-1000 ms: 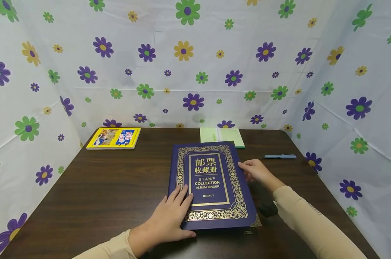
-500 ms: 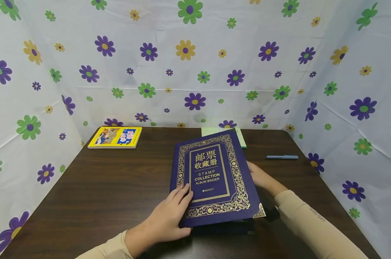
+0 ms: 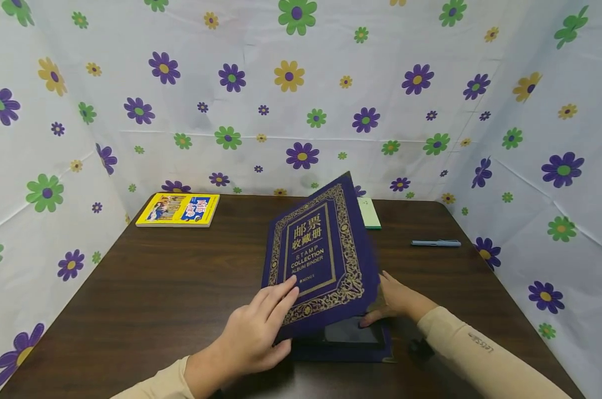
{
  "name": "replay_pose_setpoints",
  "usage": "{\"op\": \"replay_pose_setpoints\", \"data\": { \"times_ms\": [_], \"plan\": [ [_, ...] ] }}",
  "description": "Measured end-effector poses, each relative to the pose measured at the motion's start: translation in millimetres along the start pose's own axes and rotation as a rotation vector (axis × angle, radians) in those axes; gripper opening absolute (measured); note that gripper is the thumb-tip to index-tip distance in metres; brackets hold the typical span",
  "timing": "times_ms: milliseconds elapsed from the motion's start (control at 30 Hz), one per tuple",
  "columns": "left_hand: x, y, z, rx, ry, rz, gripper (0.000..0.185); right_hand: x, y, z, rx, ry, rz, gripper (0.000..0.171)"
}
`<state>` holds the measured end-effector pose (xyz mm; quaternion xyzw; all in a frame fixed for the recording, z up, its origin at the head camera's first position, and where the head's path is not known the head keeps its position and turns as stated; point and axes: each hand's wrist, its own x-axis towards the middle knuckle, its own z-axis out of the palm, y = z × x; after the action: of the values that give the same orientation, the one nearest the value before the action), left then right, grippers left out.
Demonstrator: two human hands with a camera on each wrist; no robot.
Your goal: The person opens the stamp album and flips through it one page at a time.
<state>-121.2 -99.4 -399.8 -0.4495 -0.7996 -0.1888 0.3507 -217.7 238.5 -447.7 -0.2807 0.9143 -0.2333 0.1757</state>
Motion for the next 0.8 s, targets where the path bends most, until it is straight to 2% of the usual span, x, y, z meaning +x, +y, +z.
{"op": "replay_pose_setpoints", "data": {
  "times_ms": [33, 100, 133, 167, 200, 300, 400, 500, 633, 733, 800],
  "plan": [
    [5.8, -0.8, -5.1, 0.016, 0.052, 0.033, 0.061, -5.8, -17.2, -7.4, -0.134, -0.008, 0.009, 0.112],
    [17.6, -2.0, -17.3, 0.045, 0.153, 0.069, 0.053, -8.2, -22.5, -9.0, -0.187, -0.020, 0.043, 0.113],
    [23.4, -2.8, -24.5, 0.055, 0.205, 0.073, 0.050, -6.6, -17.2, -7.5, -0.215, -0.028, 0.055, 0.113],
    [28.7, -3.9, -31.9, 0.069, 0.257, 0.069, 0.048, -4.0, -6.6, -4.0, -0.242, -0.027, 0.047, 0.114],
    [34.0, -5.1, -40.4, 0.073, 0.307, 0.051, 0.047, -5.1, -5.8, -4.4, -0.225, -0.027, 0.055, 0.114],
    [39.0, -12.0, -65.0, 0.035, 0.403, -0.067, 0.049, -9.1, -2.7, -6.0, -0.188, -0.033, 0.083, 0.115],
    [30.0, -21.4, -88.3, -0.034, 0.435, -0.241, 0.055, -12.8, 3.0, -8.0, -0.157, -0.036, 0.101, 0.115],
    [10.5, -28.8, -108.3, -0.035, 0.392, -0.447, 0.058, -15.9, 8.8, -10.9, -0.130, -0.026, 0.101, 0.116],
    [-23.1, -32.8, -128.7, 0.111, 0.291, -0.731, 0.068, -18.9, 15.8, -15.3, -0.123, -0.010, 0.098, 0.116],
    [-51.7, -35.8, -138.3, 0.211, 0.137, -0.961, 0.065, -20.0, 19.3, -18.7, -0.118, -0.011, 0.094, 0.116],
    [-71.2, -42.5, -141.3, 0.240, -0.047, -1.097, 0.069, -20.2, 20.5, -20.7, -0.107, -0.012, 0.088, 0.117]
  ]
}}
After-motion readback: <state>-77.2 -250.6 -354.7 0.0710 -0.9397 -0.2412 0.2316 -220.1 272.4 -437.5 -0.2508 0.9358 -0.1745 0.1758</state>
